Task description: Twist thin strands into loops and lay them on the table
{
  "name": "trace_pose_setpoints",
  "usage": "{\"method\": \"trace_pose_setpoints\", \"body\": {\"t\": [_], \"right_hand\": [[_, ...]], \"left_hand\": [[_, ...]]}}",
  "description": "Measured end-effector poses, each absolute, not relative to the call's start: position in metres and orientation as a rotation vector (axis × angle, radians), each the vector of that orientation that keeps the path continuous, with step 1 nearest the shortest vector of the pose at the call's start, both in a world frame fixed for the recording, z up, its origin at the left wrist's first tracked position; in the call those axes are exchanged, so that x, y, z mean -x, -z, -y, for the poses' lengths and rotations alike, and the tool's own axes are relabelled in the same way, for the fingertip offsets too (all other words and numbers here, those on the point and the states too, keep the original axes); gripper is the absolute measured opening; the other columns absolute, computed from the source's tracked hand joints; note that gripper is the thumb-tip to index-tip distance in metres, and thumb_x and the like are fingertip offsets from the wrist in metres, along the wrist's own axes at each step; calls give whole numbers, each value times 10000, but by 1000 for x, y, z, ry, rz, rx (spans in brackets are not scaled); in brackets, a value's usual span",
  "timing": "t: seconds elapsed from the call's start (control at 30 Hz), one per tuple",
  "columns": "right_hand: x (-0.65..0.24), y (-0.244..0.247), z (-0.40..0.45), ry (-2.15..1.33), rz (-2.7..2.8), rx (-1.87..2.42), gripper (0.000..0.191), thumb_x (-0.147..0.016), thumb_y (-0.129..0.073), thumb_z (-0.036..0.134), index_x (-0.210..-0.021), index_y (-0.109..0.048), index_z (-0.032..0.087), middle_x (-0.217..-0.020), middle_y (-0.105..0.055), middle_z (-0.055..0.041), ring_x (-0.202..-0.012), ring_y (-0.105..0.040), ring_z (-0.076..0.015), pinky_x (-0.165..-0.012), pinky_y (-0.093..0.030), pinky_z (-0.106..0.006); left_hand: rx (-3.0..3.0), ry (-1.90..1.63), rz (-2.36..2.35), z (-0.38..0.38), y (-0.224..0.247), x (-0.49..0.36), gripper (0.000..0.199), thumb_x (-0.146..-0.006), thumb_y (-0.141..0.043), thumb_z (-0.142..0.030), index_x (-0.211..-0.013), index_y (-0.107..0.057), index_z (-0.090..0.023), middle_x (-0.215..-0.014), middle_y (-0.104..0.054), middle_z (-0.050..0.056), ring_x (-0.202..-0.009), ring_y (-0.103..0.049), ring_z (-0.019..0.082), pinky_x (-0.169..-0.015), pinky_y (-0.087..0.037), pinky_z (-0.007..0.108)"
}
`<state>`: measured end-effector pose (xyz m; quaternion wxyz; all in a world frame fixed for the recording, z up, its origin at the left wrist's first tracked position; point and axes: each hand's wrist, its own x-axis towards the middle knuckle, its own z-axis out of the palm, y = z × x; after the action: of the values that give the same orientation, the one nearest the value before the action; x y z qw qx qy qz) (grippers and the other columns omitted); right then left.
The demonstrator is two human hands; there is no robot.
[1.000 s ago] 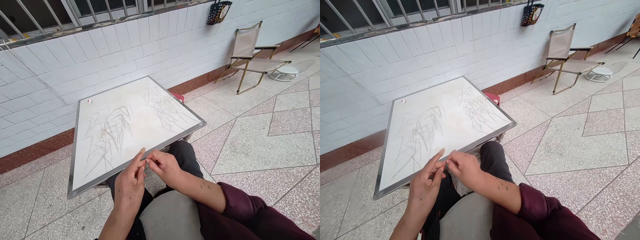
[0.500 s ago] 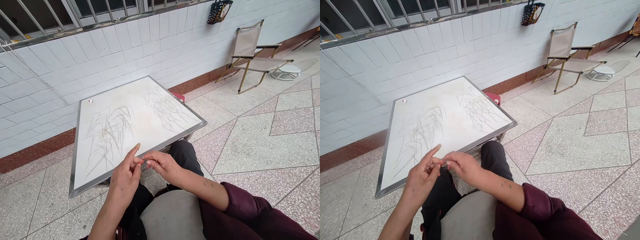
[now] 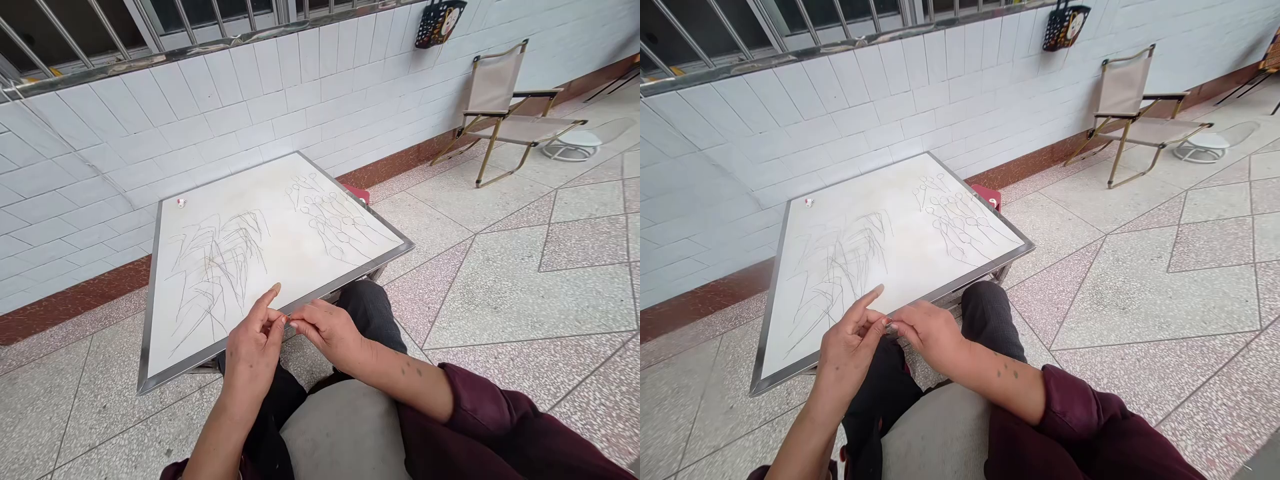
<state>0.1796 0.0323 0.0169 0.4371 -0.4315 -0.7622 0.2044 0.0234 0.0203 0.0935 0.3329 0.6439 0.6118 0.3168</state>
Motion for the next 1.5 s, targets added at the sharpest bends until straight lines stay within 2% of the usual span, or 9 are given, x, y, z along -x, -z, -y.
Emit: {"method": "trace_pose_setpoints", "body": {"t": [0.3,0.43,0.53,0.77,0.97,1.13,1.27,1.4,1.5], "right_hand": [[-175,-14,-31,-238,2011,1061,286,-1021,-428,232,-858,-662,210,-702,-655,-32,-681,-523,-171,-610,-405,-288],[-175,-15,-31,-337,1974,1047,174,-1012,-489,281,-997,-650,215,-818,-704,-31,-765,-580,-175,-676,-450,-283],[-175,-16,-31,-413,1944,1030,136,-1003,-505,252,-1043,-629,214,-863,-707,-39,-799,-598,-182,-704,-464,-289],[-172,-15,-29,-383,1925,1002,155,-1008,-466,233,-975,-615,207,-779,-670,-35,-751,-573,-181,-673,-452,-290],[-164,-10,-30,-218,2000,1083,235,-981,-434,176,-780,-552,203,-667,-565,-17,-630,-503,-161,-586,-384,-273],[-159,-7,-30,-120,2064,1121,175,-989,-467,195,-854,-577,195,-698,-589,-29,-674,-522,-178,-575,-374,-277],[-157,-4,-29,-81,2097,1115,220,-971,-449,116,-830,-600,191,-679,-603,-32,-653,-515,-180,-575,-390,-284],[-159,-7,-29,-324,2018,1086,117,-970,-538,199,-1033,-637,200,-806,-689,-36,-756,-597,-181,-656,-461,-274],[-163,-11,-31,-590,1925,1038,102,-973,-557,210,-1049,-625,211,-844,-703,-12,-782,-627,-151,-718,-488,-254]], "left_hand": [[-1688,-841,-1591,-25,-92,-23,482,-834,-550,-294,-1313,-596,-276,-704,-658,-45,-641,-580,149,-664,-455,274],[-1642,-907,-1557,-26,-95,-21,502,-828,-571,-305,-1328,-578,-255,-725,-657,-40,-662,-582,147,-700,-473,278],[-1639,-929,-1571,-26,-99,-21,491,-833,-567,-323,-1318,-591,-250,-737,-665,-32,-655,-585,148,-696,-487,285],[-1604,-943,-1536,-25,-97,-22,468,-823,-606,-329,-1283,-626,-247,-734,-686,-33,-686,-622,155,-740,-511,297],[-1535,-983,-1583,-26,-91,-24,457,-798,-626,-295,-1251,-644,-240,-699,-671,-45,-655,-607,143,-686,-496,266],[-1514,-1005,-1571,-30,-91,-21,446,-781,-646,-296,-1221,-655,-225,-697,-672,-43,-656,-598,143,-708,-487,270],[-1535,-982,-1589,-32,-90,-16,443,-774,-643,-293,-1212,-661,-229,-675,-665,-46,-643,-594,145,-697,-472,269],[-1531,-988,-1574,-34,-92,-12,454,-770,-649,-302,-1218,-654,-226,-677,-661,-44,-635,-572,142,-692,-465,270],[-1546,-958,-1574,-35,-96,-10,457,-770,-651,-305,-1222,-649,-239,-685,-660,-45,-640,-568,145,-691,-462,273]]}}
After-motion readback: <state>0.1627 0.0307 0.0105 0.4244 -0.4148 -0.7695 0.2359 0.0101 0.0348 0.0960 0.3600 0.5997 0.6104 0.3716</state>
